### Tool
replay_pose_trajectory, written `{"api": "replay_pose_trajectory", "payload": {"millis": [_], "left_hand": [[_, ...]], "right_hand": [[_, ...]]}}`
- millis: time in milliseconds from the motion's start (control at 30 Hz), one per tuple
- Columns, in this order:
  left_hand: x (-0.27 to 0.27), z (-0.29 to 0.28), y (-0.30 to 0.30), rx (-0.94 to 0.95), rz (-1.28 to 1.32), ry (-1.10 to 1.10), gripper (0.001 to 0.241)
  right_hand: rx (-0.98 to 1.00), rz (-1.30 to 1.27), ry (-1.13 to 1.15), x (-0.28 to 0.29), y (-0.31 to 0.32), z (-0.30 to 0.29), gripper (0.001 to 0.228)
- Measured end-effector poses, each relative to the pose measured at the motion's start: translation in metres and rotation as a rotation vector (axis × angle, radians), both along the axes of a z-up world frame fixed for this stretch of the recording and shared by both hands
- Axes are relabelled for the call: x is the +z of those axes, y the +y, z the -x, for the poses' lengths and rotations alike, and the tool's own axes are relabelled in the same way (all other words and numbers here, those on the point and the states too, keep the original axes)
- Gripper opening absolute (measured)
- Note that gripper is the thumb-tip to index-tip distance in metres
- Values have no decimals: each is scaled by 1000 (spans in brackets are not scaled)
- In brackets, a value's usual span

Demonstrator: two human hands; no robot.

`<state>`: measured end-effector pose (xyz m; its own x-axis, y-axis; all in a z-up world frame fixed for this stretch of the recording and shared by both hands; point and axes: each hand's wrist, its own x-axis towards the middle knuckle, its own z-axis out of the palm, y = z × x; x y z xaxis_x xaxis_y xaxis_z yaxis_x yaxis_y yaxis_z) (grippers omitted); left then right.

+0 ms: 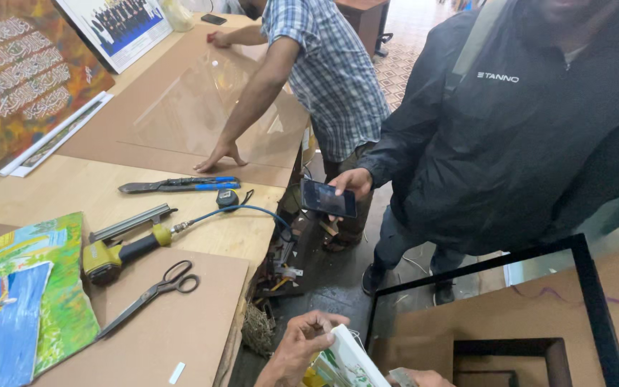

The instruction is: The person uses a utility knife to trim excess canvas and backing material from the edges of two stretched canvases. They rotate the canvases to cut along all sides, then set the trimmed canvases aside on the workbench.

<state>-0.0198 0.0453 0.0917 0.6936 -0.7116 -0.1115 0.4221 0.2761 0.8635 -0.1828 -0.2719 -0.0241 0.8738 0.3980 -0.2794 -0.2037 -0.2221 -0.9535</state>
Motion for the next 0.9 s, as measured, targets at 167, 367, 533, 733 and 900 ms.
{"api": "replay_pose_trajectory", "payload": {"millis": [167, 367, 533, 733, 900], "left_hand": [[-3, 7, 3, 81, -3, 29, 11], [-29, 9, -12, 275, -29, -137, 22], [-50, 14, -14, 393, -33, -173, 18], [-54, 4, -2, 251, 53, -89, 11], [-58, 1, 2, 199, 56, 1, 4]], "right_hand": [[11, -106, -37, 21, 8, -8, 49], [-17, -122, 0, 38, 24, -19, 59], [50, -143, -113, 40, 20, -15, 58], [31, 13, 58, 42, 23, -14, 49], [10, 6, 6, 59, 31, -3, 41]]}}
